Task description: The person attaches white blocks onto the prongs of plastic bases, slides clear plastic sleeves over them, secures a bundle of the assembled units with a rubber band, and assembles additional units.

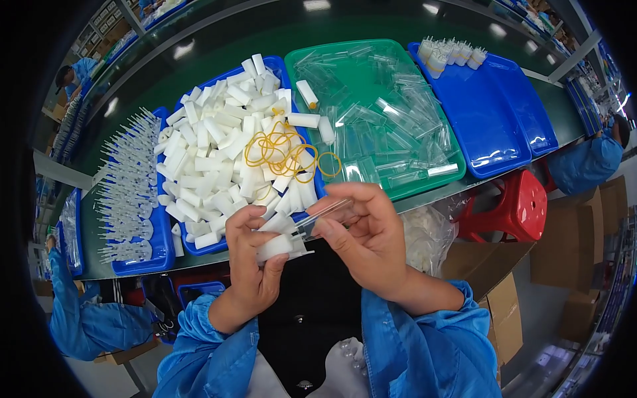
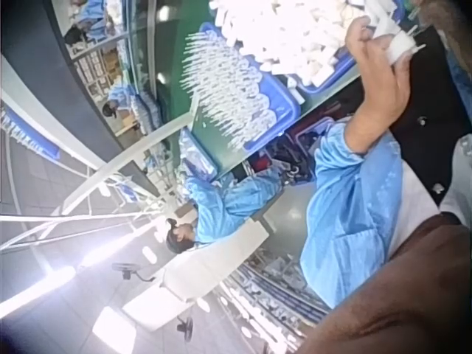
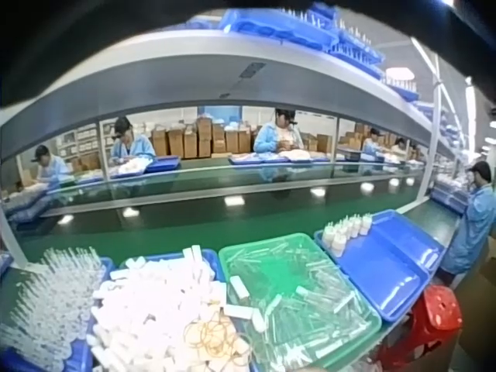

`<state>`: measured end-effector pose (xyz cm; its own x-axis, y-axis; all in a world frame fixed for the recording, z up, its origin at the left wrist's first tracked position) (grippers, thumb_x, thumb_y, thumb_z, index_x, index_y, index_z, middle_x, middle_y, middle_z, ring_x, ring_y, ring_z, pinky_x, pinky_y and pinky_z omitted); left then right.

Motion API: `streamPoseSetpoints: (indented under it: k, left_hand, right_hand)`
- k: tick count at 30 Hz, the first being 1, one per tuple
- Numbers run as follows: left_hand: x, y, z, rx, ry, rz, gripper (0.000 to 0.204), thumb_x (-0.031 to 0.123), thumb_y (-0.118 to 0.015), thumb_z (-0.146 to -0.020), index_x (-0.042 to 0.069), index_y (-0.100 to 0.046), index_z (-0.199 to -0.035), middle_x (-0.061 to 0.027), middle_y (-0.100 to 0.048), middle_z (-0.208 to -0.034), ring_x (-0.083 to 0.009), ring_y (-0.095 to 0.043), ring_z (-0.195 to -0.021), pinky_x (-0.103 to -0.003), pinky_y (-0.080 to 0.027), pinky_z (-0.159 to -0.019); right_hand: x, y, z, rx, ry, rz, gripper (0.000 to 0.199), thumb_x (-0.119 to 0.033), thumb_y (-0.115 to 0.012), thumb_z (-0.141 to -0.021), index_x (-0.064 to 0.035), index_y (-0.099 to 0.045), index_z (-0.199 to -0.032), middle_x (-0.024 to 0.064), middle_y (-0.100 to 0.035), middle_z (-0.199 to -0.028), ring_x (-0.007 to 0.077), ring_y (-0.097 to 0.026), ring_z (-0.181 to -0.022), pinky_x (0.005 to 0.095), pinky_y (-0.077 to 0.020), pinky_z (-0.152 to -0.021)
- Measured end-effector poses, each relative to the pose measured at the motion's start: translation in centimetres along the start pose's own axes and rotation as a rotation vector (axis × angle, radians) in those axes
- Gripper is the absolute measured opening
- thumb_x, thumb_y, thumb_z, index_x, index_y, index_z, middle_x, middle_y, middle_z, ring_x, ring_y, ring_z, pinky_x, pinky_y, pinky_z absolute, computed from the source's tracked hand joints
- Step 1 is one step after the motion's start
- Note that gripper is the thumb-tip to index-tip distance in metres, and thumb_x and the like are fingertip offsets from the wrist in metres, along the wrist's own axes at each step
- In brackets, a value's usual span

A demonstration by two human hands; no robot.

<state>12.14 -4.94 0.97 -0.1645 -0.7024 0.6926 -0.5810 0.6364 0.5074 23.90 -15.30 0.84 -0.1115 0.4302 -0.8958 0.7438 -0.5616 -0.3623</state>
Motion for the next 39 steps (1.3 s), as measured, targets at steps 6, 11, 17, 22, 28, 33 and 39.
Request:
streamPoseSetpoints:
  k: [6, 11, 17, 22, 28, 33, 39]
  left_hand:
    - [-0.5, -0.2, 0.4, 0.011, 0.025, 0.046, 0.027, 0.011, -0.064, -0.08, 0.001, -0.05, -0.1, -0.0222, -0.039, -0.116, -0.0291, -0.043, -0.092, -0.038, -0.038, -0.08]
    - [-0.5, -0.5, 0.4, 0.0, 0.017, 0.042, 0.027, 0.012, -0.064, -0.08, 0.001, -0.05, -0.1, -0.0238, -0.038, -0.119, -0.0305, -0.044, -0.094, -0.038, -0.039, -0.082]
    - [-0.5, -0.5, 0.3, 0.007, 0.045, 0.076, 0.028, 0.012, -0.065, -0.079, 0.003, -0.051, -0.101, -0.0255, -0.035, -0.125, -0.0288, -0.047, -0.092, -0.037, -0.04, -0.081]
    - [-0.1, -0.2, -0.1, 0.007, 0.078, 0.109, 0.024, 0.011, -0.064, -0.08, 0.003, -0.054, -0.1, -0.0242, -0.035, -0.126, -0.0248, -0.05, -0.088, -0.035, -0.041, -0.079]
    - [-0.8, -0.2, 0.0, 0.004, 0.163, 0.19, 0.02, 0.011, -0.062, -0.081, 0.003, -0.055, -0.098, -0.0206, -0.042, -0.116, -0.0243, -0.048, -0.091, -0.035, -0.039, -0.082]
    - [-1.1, -0.1, 0.0, 0.066, 0.213, 0.295, 0.014, 0.012, -0.061, -0.083, 0.003, -0.056, -0.094, -0.0193, -0.045, -0.109, -0.0246, -0.047, -0.097, -0.033, -0.038, -0.083]
    - [-0.8, 0.0, -0.4, 0.102, 0.186, 0.243, 0.01, 0.011, -0.059, -0.085, 0.003, -0.057, -0.091, -0.0177, -0.048, -0.102, -0.025, -0.047, -0.102, -0.033, -0.038, -0.084]
  right_hand:
    - [-0.1, 0.2, 0.0, 0.021, -0.021, 0.148, 0.038, 0.004, -0.056, -0.084, 0.0012, -0.038, -0.118, 0.0154, -0.059, -0.102, 0.0158, -0.059, -0.093, 0.0258, -0.0459, -0.081]
    - [1.2, 0.0, 0.2, -0.017, -0.104, 0.014, 0.035, 0.004, -0.056, -0.085, 0.001, -0.039, -0.116, 0.0153, -0.06, -0.102, 0.0162, -0.059, -0.094, 0.0266, -0.0463, -0.082]
    - [1.9, -0.2, 0.4, -0.028, -0.123, 0.011, 0.03, 0.003, -0.056, -0.085, 0.0001, -0.042, -0.112, 0.0154, -0.06, -0.102, 0.0163, -0.059, -0.095, 0.0269, -0.0478, -0.081]
    - [2.2, -0.5, 0.5, -0.058, -0.142, -0.117, 0.028, 0.002, -0.056, -0.086, -0.0007, -0.043, -0.11, 0.0158, -0.06, -0.102, 0.0171, -0.06, -0.094, 0.0298, -0.0502, -0.081]
    - [3.2, -0.4, 0.6, -0.051, -0.161, -0.246, 0.025, 0.002, -0.055, -0.086, -0.0019, -0.043, -0.107, 0.0166, -0.06, -0.103, 0.019, -0.061, -0.096, 0.0325, -0.0506, -0.084]
    - [3.2, -0.4, 0.9, -0.038, -0.143, -0.213, 0.025, 0.003, -0.055, -0.086, -0.0018, -0.042, -0.107, 0.0175, -0.061, -0.103, 0.0198, -0.061, -0.096, 0.0328, -0.0503, -0.084]
    - [3.4, -0.4, 0.9, 0.04, -0.151, -0.223, 0.026, -0.001, -0.06, -0.083, -0.0025, -0.044, -0.104, 0.0227, -0.061, -0.099, 0.0246, -0.063, -0.09, 0.0367, -0.0513, -0.082]
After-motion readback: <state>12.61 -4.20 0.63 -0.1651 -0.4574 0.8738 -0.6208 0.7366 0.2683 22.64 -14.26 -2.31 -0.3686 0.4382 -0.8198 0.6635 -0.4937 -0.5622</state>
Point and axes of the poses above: each hand's wrist, its own z-axis away from the middle knuckle, its own y-axis out of the back of the hand, x = y × z, the point moved 7 cm from there along -z, towards the middle knuckle
